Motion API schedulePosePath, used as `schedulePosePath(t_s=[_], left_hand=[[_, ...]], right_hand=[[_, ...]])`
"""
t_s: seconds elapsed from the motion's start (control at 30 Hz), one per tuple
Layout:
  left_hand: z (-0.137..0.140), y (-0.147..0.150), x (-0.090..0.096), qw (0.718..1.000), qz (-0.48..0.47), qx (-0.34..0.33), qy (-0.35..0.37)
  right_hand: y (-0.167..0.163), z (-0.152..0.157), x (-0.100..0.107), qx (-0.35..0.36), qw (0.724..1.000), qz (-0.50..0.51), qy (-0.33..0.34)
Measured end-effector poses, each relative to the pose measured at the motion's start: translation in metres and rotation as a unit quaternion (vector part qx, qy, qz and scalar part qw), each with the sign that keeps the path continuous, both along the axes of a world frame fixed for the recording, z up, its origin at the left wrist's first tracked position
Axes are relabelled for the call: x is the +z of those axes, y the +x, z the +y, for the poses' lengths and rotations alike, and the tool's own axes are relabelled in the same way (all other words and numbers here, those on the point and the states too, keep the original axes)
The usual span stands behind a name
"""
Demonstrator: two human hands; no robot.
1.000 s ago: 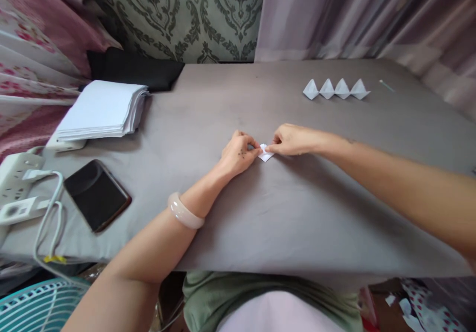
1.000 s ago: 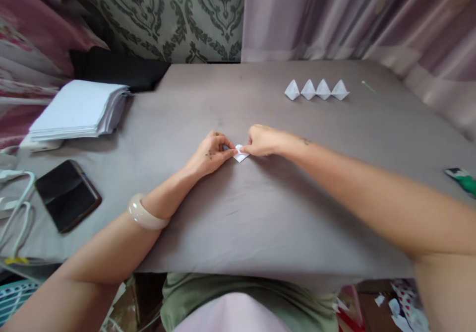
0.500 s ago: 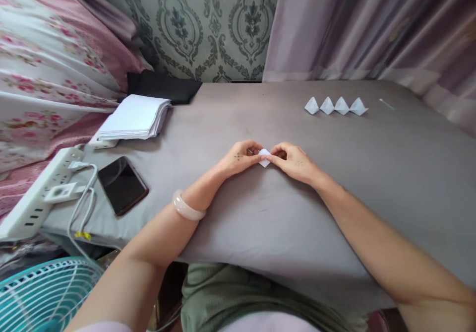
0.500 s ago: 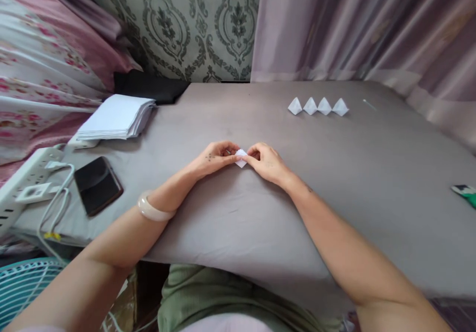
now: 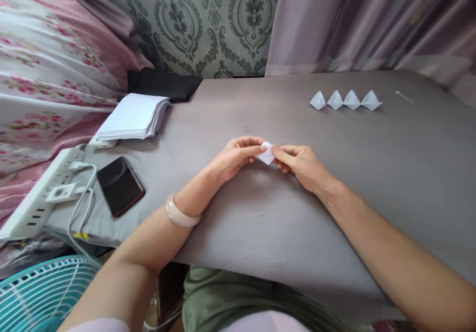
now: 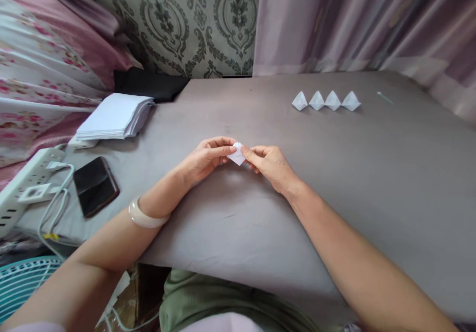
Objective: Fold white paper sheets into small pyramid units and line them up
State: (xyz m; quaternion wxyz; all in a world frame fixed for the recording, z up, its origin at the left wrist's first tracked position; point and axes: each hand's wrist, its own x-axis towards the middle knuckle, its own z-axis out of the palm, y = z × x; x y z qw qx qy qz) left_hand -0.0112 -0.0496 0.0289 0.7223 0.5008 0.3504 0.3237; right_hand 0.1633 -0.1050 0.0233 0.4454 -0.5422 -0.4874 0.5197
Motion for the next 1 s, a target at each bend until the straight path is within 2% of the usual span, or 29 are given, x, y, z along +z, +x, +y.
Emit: schedulePosePath(t_s=[0.2,0.4,0.53,0.87,1.0], left_hand=[[-0.001,0.001,-0.002,0.999,-0.029,0.001,-0.032],[-0.004,0.005,-0.007,0.998,-0.025,0.017,0.047],[-0.006,0.007,-0.010,0.997,-0.010,0.035,0.068],[-0.011,0.014,-0.009,0.994,-0.014,0.111,0.008],[-0.006,0.012,-0.010,0.995,-0.017,0.091,-0.023]], right_hand=[[-0.002,0.001,-0.006,-0.027,0.999,-0.017,0.015],[-0.002,0.002,-0.006,-0.068,0.997,-0.006,0.033],[-0.004,0.003,-0.007,-0.084,0.996,-0.006,0.041],[-0.009,0.006,-0.011,-0.129,0.974,-0.136,0.131],[-0.009,0.008,-0.011,-0.125,0.974,-0.142,0.125]])
